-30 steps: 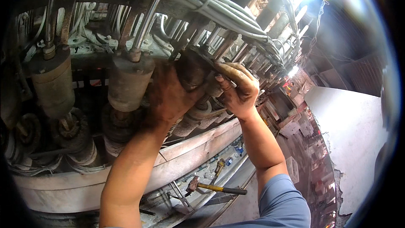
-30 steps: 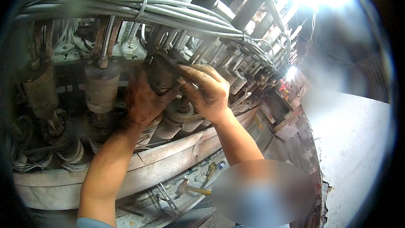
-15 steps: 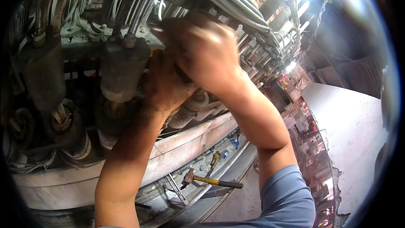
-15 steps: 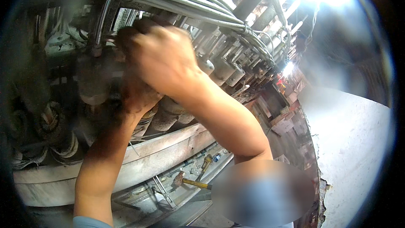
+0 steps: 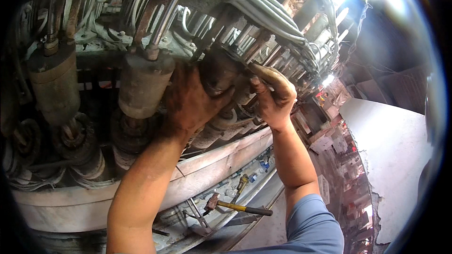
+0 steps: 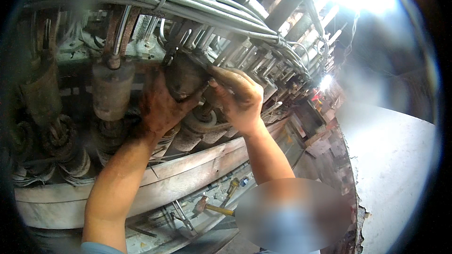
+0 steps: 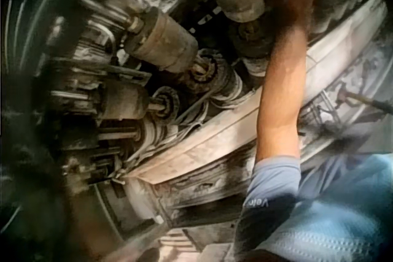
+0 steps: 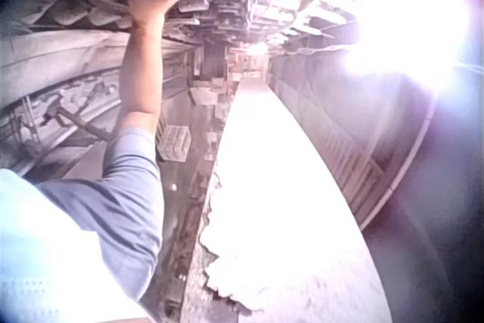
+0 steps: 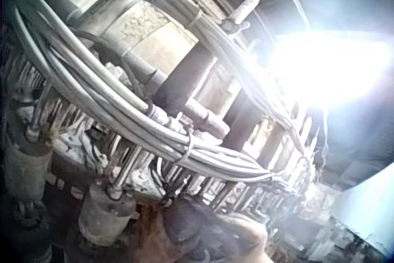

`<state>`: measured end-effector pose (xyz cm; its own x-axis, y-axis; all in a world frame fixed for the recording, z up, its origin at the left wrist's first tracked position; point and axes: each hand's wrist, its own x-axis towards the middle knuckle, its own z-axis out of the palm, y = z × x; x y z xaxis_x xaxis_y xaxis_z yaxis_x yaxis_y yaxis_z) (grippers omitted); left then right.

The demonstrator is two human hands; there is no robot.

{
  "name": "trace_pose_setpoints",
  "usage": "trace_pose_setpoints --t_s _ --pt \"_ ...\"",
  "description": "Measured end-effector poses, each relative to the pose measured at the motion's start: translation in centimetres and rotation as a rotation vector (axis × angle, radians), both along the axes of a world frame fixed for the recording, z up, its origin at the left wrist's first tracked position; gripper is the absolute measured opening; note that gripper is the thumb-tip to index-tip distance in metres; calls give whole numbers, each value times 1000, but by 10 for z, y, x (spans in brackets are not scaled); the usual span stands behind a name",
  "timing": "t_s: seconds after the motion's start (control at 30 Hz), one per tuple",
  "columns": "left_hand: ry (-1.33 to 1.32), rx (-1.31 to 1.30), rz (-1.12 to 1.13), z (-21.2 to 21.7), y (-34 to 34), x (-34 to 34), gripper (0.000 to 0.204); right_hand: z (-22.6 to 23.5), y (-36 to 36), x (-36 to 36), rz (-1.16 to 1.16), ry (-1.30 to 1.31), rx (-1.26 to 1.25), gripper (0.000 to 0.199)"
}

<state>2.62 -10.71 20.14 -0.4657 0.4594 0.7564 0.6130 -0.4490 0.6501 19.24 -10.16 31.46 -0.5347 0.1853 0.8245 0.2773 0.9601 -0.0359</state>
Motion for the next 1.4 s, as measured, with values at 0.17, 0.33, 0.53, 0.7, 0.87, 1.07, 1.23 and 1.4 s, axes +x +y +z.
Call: trace_pose_setpoints --t_s 0.17,0.33,0.53,0.7,0.87,1.07,1.23,1.4 --pt "31 23 3 1 -4 -6 85 2 3 2 22 -20 -43 22" --pt "1 118 -2 -2 -3 -6 81 -1 0 4 20 -19 -90 23" --pt "34 13 -8 -5 -6 -7 88 1 -5 -2 -57 -37 79 24" --pt "14 30 -10 -16 1 -6 88 -9 -7 -8 -87 -113 226 28" --pt "70 69 36 -15 -3 -8 87 5 -31 -41 -195 -301 448 32" --pt "70 -57 -184 21 -17 -30 73 30 -23 -126 -259 -486 732 18" --pt "80 -5 -120 14 -30 -28 76 39 -63 -97 -124 -240 536 24" --pt "-21 -86 -185 8 -22 -17 91 8 -30 -26 -57 27 -18 24"
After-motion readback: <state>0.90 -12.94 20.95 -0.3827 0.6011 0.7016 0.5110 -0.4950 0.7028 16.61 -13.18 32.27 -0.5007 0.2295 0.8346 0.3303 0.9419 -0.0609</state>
